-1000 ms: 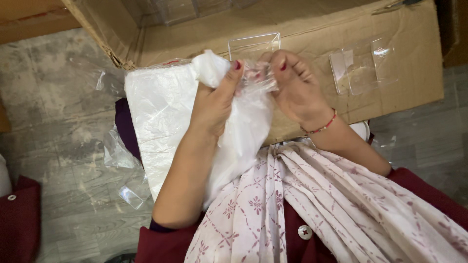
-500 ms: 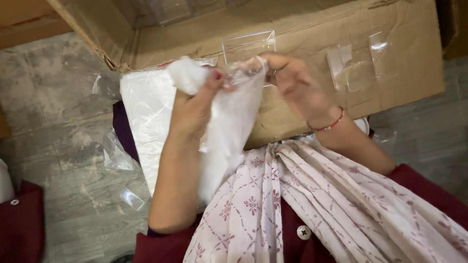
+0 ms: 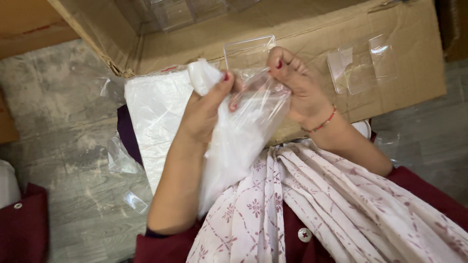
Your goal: The person sits with an open cardboard box on their lap and packs small clear plastic containers. They place each container into a white plastic bag, twist the bag closed, and set the wrapped container into the box, repeating this for container after container.
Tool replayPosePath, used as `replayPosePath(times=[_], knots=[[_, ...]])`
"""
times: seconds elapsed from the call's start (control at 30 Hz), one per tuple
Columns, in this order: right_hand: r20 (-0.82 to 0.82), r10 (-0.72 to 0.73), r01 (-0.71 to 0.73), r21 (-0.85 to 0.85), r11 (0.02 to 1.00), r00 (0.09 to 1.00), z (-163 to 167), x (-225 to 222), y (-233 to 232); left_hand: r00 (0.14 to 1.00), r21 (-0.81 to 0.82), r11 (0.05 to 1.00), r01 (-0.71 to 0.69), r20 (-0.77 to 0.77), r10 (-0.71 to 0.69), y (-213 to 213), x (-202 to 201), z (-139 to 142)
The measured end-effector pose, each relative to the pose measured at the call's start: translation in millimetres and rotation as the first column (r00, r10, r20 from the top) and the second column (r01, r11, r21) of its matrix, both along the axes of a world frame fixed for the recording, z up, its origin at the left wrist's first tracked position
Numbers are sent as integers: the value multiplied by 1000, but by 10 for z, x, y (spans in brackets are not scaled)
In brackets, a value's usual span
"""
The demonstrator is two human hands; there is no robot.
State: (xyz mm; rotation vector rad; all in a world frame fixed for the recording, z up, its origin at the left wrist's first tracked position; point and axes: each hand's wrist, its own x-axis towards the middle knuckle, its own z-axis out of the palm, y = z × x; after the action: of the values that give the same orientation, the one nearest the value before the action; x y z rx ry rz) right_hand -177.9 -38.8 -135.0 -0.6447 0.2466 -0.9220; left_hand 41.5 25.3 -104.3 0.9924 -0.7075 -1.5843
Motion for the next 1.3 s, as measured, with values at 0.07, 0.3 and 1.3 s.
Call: replayPosePath(times=[0.07, 0.3, 1.3], knots=[[28, 84, -81, -92, 992, 996, 17, -115, -55, 985, -11, 995, 102, -141, -103, 32, 146, -16], [428, 183, -299, 221, 928, 885, -164, -464, -283, 940, -174, 979, -106, 304, 156, -196, 302, -464], [-331, 52, -140, -248, 958, 942, -17, 166, -39, 873, -235, 945, -229, 380, 306, 92, 598, 147]])
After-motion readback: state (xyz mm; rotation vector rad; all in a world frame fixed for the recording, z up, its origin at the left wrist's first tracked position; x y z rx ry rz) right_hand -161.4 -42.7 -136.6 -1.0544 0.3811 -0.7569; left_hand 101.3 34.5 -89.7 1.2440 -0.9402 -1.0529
